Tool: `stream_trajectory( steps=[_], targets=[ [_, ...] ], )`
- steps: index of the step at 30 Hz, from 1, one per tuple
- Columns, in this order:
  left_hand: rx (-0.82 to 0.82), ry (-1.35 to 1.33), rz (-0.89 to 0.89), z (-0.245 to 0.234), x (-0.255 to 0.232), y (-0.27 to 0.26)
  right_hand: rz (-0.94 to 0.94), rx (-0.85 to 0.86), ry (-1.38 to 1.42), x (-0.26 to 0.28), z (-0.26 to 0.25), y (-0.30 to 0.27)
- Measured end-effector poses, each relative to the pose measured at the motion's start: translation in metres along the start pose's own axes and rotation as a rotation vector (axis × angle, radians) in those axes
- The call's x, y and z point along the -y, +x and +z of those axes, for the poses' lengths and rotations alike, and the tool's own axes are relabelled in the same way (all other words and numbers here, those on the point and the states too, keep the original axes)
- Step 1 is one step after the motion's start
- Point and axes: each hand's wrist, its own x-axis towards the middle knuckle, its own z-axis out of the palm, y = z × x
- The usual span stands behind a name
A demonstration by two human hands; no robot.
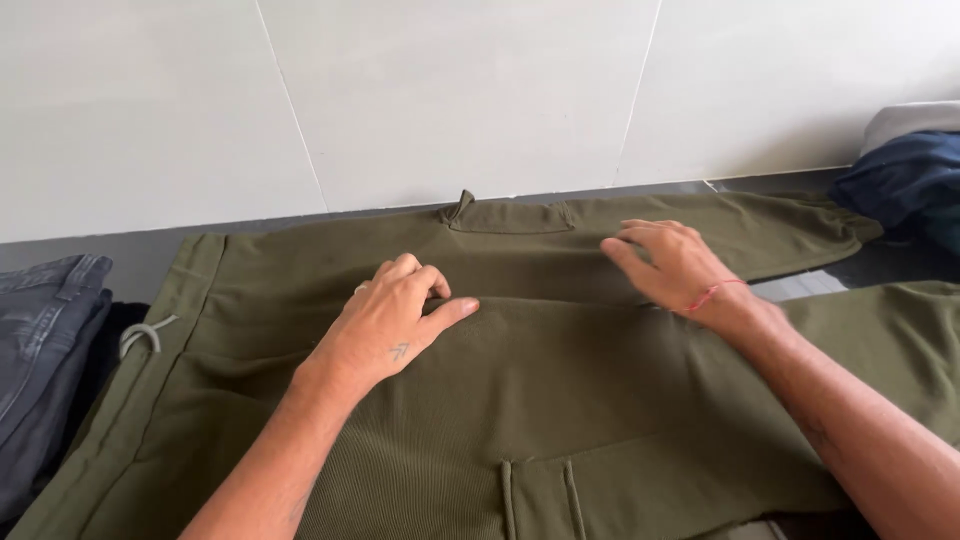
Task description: Folding a pair of jeans and a pair of cargo pants on a flat counter.
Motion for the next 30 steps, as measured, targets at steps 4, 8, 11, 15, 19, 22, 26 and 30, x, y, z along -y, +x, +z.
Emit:
stream_trajectory(
  steps=[4, 8, 11, 15, 19, 22, 26, 30],
  targets=[
    [-0.140, 0.135, 0.140, 0.017, 0.010, -0.013, -0.041, 0.072, 0.046, 0.076, -0.009, -0.017],
    [-0.294, 0.232, 0.182, 0.012, -0.018, -0.047, -0.149, 0.147, 0.056, 0.117, -0.011, -0.057],
    [-0.274, 0.201, 0.211, 0.017, -0.023, -0.080, -0.278, 0.220, 0.091, 0.134, -0.021, -0.079],
    [-0.153, 0.187, 0.270, 0.017, 0.003, -0.108, -0.382, 0.372, 0.006, 0.124, -0.025, -0.095],
    [0.007, 0.268, 0.155, 0.002, 0.045, -0.118, -0.320, 0.429, -0.075, 0.091, -0.037, -0.103],
    [0.004, 0.307, 0.064, -0.008, 0.066, -0.129, -0.217, 0.427, -0.129, 0.059, -0.045, -0.113],
    [-0.067, 0.337, -0.045, -0.006, 0.060, -0.138, -0.097, 0.409, -0.151, 0.051, -0.045, -0.120],
    [-0.026, 0.171, -0.032, -0.003, 0.028, -0.152, -0.123, 0.392, -0.145, 0.091, -0.045, -0.116]
  ],
)
